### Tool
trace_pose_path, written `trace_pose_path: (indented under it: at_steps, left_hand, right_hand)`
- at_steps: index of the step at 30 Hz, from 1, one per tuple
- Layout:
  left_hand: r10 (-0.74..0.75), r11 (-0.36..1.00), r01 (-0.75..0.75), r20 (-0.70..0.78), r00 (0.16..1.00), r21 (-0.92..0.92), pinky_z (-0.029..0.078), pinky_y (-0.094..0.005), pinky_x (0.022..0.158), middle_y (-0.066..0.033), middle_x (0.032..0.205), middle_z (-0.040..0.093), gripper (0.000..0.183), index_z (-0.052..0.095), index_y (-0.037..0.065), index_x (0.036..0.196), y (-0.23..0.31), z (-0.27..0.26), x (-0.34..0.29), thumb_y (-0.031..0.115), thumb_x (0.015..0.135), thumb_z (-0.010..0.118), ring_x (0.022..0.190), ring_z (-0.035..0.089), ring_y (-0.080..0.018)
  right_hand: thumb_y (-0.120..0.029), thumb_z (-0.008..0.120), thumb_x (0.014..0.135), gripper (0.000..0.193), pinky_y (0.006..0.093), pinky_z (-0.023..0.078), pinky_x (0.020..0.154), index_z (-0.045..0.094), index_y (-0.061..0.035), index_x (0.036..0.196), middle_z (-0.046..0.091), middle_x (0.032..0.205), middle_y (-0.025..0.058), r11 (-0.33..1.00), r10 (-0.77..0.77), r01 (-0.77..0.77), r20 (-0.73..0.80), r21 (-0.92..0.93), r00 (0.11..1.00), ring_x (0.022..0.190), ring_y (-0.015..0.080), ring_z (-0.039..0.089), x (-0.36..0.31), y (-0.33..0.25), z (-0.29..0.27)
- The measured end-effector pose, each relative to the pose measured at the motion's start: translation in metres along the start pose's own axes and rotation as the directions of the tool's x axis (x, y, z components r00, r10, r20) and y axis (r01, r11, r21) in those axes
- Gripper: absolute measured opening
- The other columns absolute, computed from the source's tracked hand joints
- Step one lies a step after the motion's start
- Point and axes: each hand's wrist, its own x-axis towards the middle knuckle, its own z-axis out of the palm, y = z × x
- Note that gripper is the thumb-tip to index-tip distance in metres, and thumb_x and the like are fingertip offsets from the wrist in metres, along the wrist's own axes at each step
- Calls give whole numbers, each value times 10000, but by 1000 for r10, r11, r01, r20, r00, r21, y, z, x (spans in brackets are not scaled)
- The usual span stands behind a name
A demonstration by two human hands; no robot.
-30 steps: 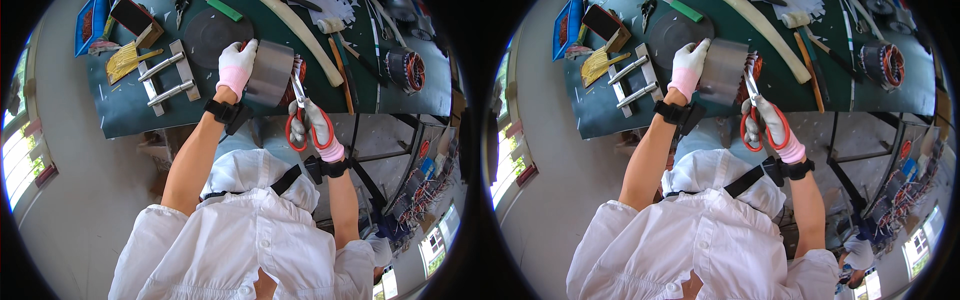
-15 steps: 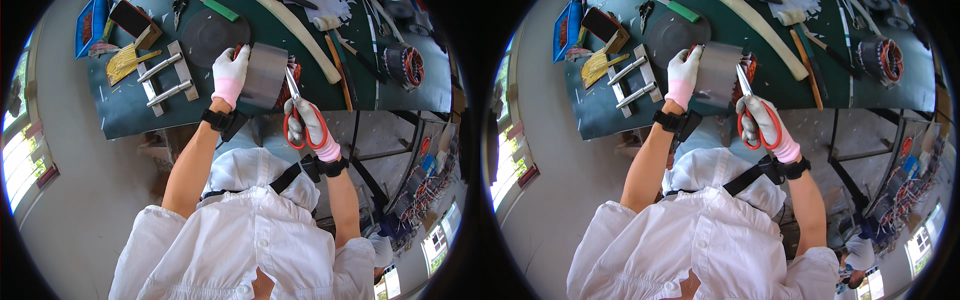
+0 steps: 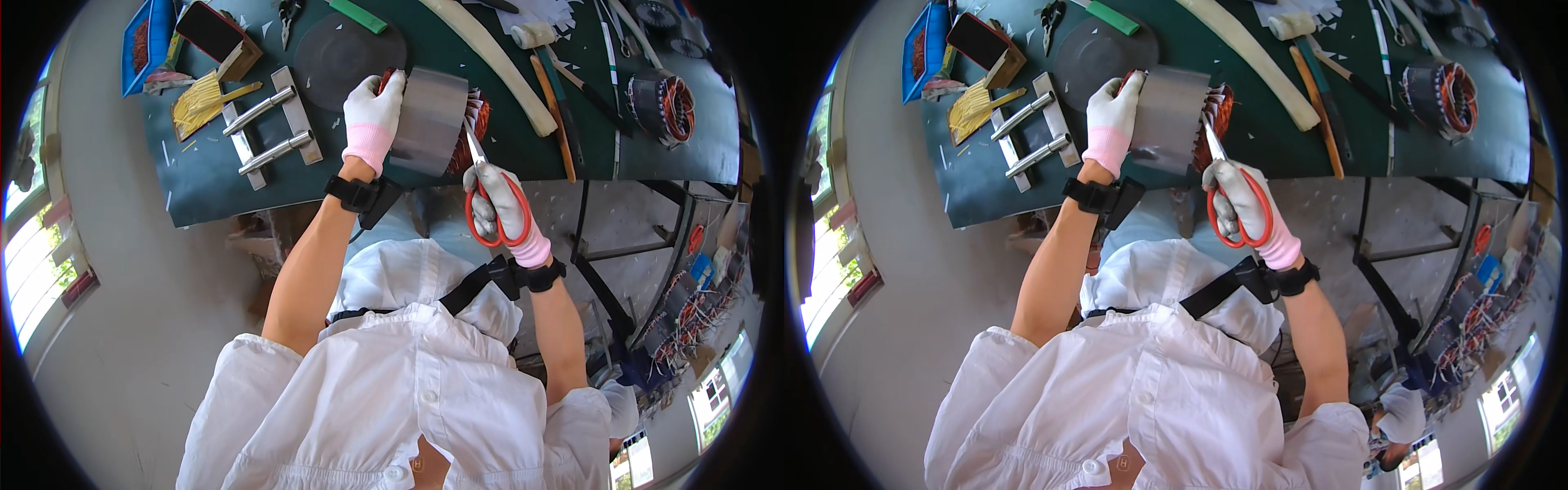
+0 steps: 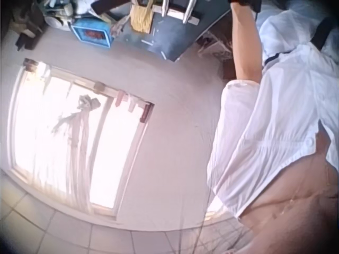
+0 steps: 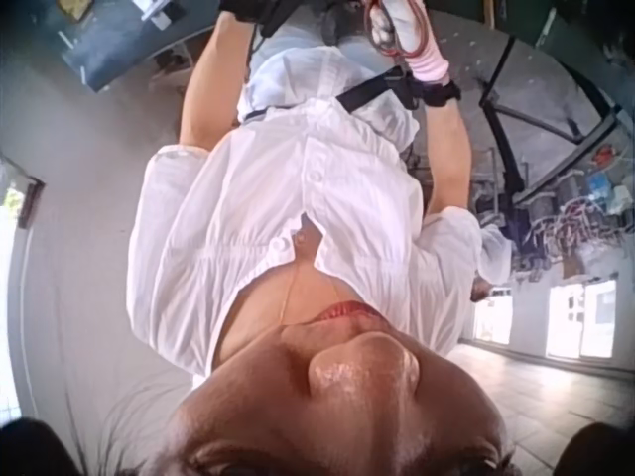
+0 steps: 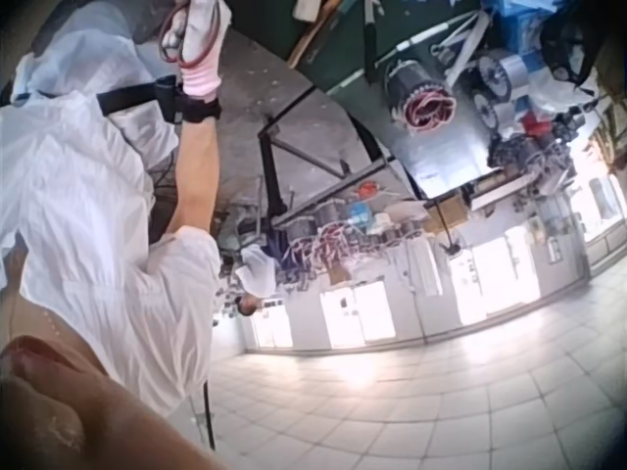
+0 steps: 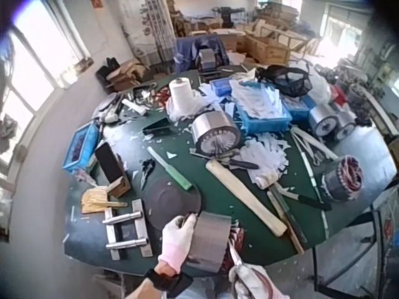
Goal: Shaping and fitting components into a motor stator housing using a mallet, scissors, and a shaping stick.
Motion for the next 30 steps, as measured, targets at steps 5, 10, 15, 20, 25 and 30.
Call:
trace_pose_path:
  at_steps: [5, 10, 15, 20, 25, 30]
  left_hand:
    - [8, 1000, -8, 1, 1000, -8, 410, -281, 578, -70, 589, 539, 386, 617, -53, 811, -2, 0, -1, 330, 840, 581, 569, 464, -113]
    - [12, 1000, -12, 0, 1000, -14, 402, -273, 564, -63, 578, 517, 383, 614, -52, 810, 2, 1, -2, 328, 840, 582, 558, 446, -108]
    - [14, 1000, -14, -7, 1000, -12, 398, -269, 560, -60, 574, 511, 391, 608, -51, 801, -4, -2, -3, 337, 841, 583, 554, 440, -102]
    - [93, 996, -94, -39, 995, -11, 381, -262, 548, -35, 580, 496, 351, 597, -44, 787, -5, -2, -9, 301, 848, 590, 566, 417, -80]
    - [83, 996, -83, -18, 996, -32, 371, -256, 547, -19, 581, 466, 335, 579, -36, 772, -9, -5, -14, 289, 850, 591, 574, 395, -72]
    - [98, 993, -99, -15, 995, -66, 357, -242, 545, -7, 587, 453, 323, 568, -32, 774, -20, -7, -19, 280, 854, 592, 582, 371, -68]
  right_hand:
    - [-448, 419, 953, 435, 246, 464, 487, 500, -24, 896, 457, 541, 2, 988, -86, 83, 22, 132, 996, 432, 84, 450, -12, 13, 9]
    - [-458, 400, 957, 440, 264, 477, 505, 498, -32, 906, 455, 548, 3, 988, -30, 16, 86, 155, 996, 434, 99, 454, 6, 9, -3]
    - [-397, 439, 958, 382, 201, 326, 357, 501, -43, 830, 388, 481, -34, 986, 9, -10, 6, 168, 1000, 352, 58, 346, -8, 2, 0]
    - [-447, 387, 962, 442, 243, 447, 465, 512, -31, 879, 451, 517, 0, 987, -24, 21, 16, 158, 1000, 426, 99, 459, -15, 11, 6]
    - [-460, 374, 963, 458, 252, 457, 478, 515, -33, 881, 453, 515, 6, 986, 10, -14, 27, 164, 1000, 431, 107, 468, -9, 7, 5]
    - [-469, 391, 958, 458, 238, 421, 438, 516, -41, 855, 424, 496, -6, 982, 26, -36, 55, 187, 998, 411, 92, 437, -10, 6, 8]
